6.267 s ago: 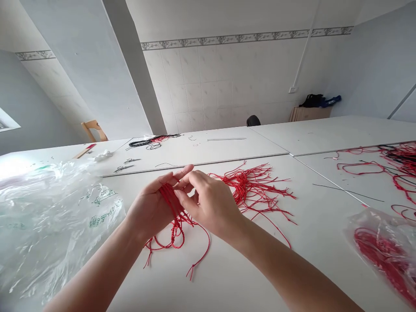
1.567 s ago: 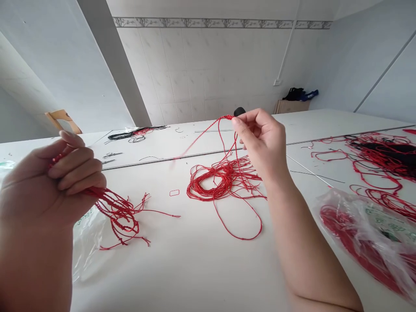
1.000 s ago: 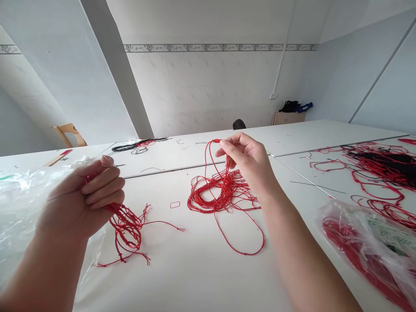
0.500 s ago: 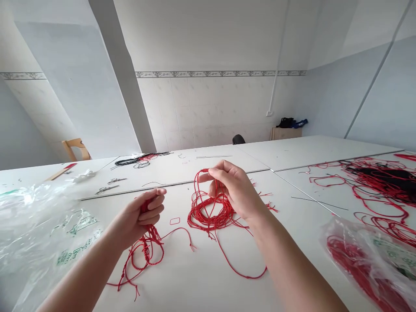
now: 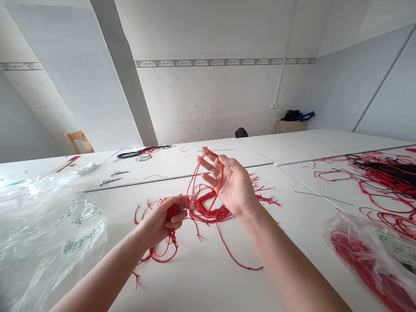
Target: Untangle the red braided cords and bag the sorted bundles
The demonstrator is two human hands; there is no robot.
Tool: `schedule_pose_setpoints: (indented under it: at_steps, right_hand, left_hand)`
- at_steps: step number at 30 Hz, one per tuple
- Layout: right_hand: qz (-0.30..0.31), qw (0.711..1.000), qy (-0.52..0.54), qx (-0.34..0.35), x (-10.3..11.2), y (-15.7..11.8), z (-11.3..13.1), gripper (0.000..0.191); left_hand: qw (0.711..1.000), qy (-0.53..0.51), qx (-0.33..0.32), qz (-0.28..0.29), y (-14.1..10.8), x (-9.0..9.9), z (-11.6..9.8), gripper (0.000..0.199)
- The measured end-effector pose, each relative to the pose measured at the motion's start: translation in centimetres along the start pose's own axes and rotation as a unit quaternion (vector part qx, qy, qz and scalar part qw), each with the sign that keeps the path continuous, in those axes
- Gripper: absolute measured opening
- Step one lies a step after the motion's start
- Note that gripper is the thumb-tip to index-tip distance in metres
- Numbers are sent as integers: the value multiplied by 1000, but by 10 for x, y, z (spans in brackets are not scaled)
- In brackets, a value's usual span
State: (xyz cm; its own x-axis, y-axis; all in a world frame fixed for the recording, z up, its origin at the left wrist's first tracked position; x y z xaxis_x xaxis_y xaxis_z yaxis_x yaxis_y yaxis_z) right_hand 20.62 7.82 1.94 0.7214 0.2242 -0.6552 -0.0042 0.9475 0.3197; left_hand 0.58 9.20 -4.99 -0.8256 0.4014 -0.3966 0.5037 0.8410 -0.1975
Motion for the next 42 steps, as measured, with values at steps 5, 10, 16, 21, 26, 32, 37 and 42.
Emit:
schedule_pose_setpoints:
  at_steps: [5,10,16,21,26,32,37,42]
  right_hand:
    - [-40,998,-34,40,7,5,-1,10]
    - [-36,999,-29,9,10,8,-8,16]
    - [15,999,-24,-43,15,8,-7,13]
    - [62,985,-156,-37,14,7,-1,17]
    - [-8,960,-274,50,20,9,1,39]
    - [3,938,-343,54,24,10,0,27]
    - [3,983,-178,-53,28,15,-1,43]
    - [-30,990,-43,-132,39,22,-5,57]
  left_hand:
    - [1000,-14,-2,4,-5,-2,-8,21]
    - [999,-30,-14,14,-8,-5,-13,24]
    - [999,-12,-25,-37,-8,-3,-17,44]
    - [992,89,-80,-51,-10,0,-20,42]
    - [978,124,-134,-106,-10,6,-24,40]
    - [973,117,-152,-130,-10,12,-27,36]
    - [973,84,-167,-133,-9,15,-31,30]
    - [982,-3,-155,-107,-11,14,-37,18]
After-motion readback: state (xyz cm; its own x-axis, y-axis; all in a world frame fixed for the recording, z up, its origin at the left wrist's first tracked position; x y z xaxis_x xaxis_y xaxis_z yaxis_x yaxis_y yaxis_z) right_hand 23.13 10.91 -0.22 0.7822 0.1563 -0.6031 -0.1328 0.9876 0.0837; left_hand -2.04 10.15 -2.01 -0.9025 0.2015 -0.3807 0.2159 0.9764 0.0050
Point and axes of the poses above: each hand's wrist, its own y-axis towards the middle knuckle, its own x-axis out of the back of the hand, z = x × y, the point moved 3 cm from there along y, towards the middle knuckle, and after that the axes turned 1 degree about x, right-handed, at the moved point
